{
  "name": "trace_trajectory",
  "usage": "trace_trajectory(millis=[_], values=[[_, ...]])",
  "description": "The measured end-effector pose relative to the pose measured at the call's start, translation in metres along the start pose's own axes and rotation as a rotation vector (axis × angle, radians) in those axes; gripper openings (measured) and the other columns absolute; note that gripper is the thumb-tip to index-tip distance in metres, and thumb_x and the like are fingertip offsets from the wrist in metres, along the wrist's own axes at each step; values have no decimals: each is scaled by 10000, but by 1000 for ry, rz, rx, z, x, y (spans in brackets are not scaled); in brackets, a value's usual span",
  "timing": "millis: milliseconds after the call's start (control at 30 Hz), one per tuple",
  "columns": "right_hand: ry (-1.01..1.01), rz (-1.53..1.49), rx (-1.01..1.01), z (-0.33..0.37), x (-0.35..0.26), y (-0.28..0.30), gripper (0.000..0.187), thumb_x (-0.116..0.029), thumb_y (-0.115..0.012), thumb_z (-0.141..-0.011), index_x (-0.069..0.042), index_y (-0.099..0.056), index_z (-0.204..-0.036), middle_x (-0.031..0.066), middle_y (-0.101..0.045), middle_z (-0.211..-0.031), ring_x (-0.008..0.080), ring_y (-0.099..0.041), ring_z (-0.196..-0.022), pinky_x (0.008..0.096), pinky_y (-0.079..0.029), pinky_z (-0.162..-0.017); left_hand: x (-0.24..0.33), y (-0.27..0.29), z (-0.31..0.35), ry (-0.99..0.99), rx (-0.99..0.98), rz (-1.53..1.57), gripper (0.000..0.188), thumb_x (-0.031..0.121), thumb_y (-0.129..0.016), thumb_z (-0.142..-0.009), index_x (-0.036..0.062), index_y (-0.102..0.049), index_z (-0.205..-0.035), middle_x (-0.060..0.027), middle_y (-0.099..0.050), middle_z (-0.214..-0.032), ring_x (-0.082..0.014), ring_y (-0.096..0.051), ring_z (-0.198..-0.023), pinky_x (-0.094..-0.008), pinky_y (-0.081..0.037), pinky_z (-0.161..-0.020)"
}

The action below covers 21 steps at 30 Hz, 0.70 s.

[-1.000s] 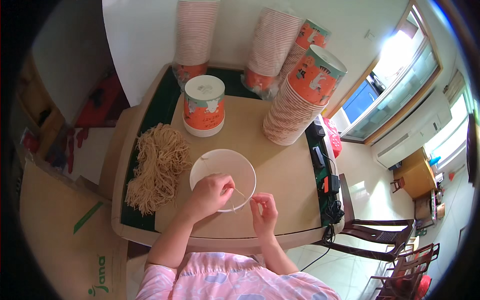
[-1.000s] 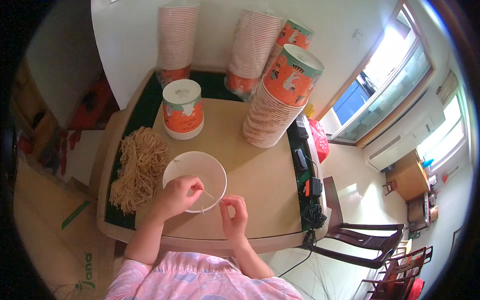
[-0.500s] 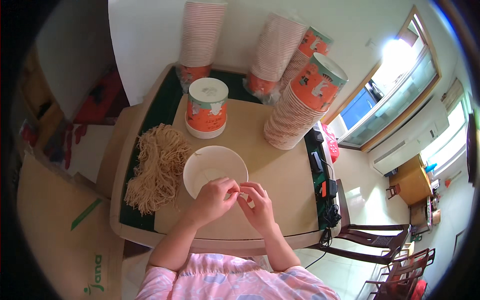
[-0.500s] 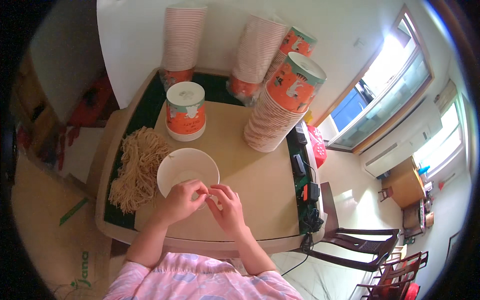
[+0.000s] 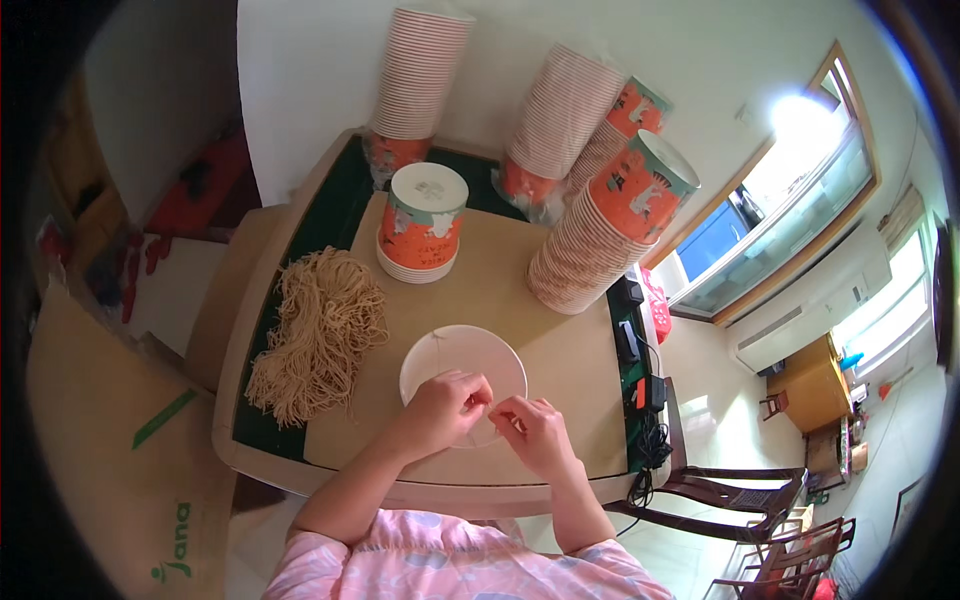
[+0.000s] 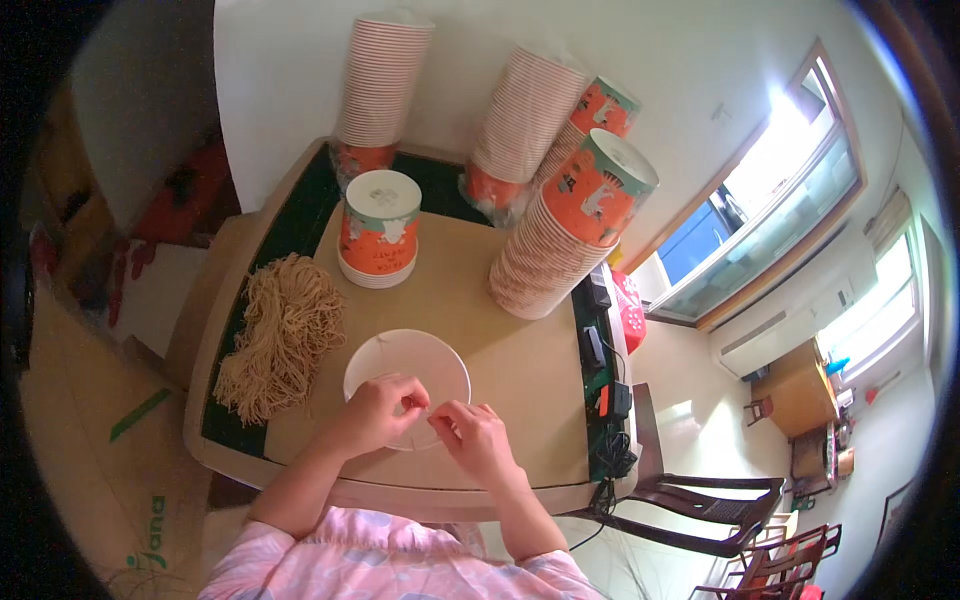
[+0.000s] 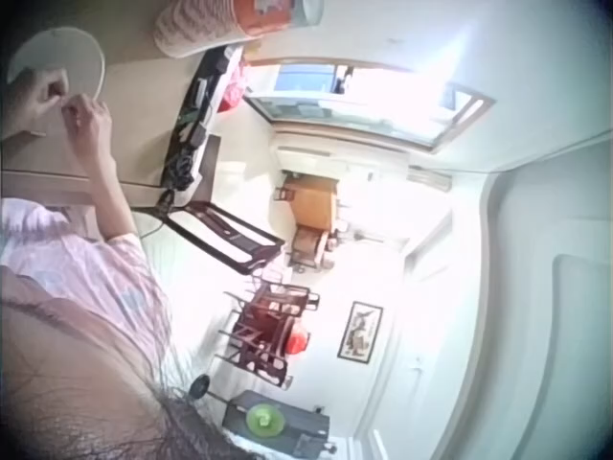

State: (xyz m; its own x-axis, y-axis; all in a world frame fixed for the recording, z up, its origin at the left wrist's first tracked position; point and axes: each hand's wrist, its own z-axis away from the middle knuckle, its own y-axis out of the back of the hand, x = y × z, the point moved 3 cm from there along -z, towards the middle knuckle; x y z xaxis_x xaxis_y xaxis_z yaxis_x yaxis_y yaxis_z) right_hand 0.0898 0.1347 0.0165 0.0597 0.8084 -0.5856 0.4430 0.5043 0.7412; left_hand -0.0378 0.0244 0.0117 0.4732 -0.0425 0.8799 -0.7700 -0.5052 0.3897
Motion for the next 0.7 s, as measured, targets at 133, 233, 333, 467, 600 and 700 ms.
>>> trace_trajectory(millis=[133,233,333,467,600,700], values=[[-75,33,-51,0,9,8,73,-144,-671,-846,-80,-638,-856,58,-664,-757,262,-638,-678,361,-476,-701,0,0,-1,-114,39,-105,62,25,-651,-783,24,-625,-839,-115,-635,-797,-281,-616,-770,-386,-504,-715],[-101,53,-75,-1,14,9,115,-158,-679,-843,-75,-638,-912,66,-673,-801,267,-640,-683,364,-486,-705,2,1,1,-84,18,-101,43,21,-635,-787,32,-646,-827,-114,-638,-791,-288,-620,-778,-392,-503,-722],[-140,72,-8,-6,1,12,186,-136,-699,-826,-67,-631,-985,79,-673,-843,259,-634,-676,350,-497,-669,1,-2,0,-128,18,-105,29,49,-646,-788,38,-661,-811,-114,-639,-786,-292,-623,-777,-394,-506,-713],[-120,-156,-14,-6,-2,0,252,-77,-714,-810,-58,-627,-1046,96,-664,-843,221,-610,-645,317,-491,-597,11,-4,1,-167,45,-103,46,84,-671,-781,46,-668,-808,-117,-639,-786,-294,-626,-772,-400,-511,-701],[-123,-111,-11,0,6,-2,166,-19,-715,-795,-20,-664,-953,72,-676,-793,138,-616,-643,262,-486,-587,13,-1,1,-109,38,-78,70,100,-685,-777,43,-671,-814,-117,-636,-780,-287,-624,-760,-391,-508,-684],[-147,-235,53,3,9,-3,87,-42,-689,-838,-29,-674,-922,91,-670,-775,158,-605,-628,297,-493,-588,11,3,3,-63,28,-73,61,87,-678,-782,37,-672,-818,-110,-635,-777,-277,-620,-750,-380,-503,-683]])
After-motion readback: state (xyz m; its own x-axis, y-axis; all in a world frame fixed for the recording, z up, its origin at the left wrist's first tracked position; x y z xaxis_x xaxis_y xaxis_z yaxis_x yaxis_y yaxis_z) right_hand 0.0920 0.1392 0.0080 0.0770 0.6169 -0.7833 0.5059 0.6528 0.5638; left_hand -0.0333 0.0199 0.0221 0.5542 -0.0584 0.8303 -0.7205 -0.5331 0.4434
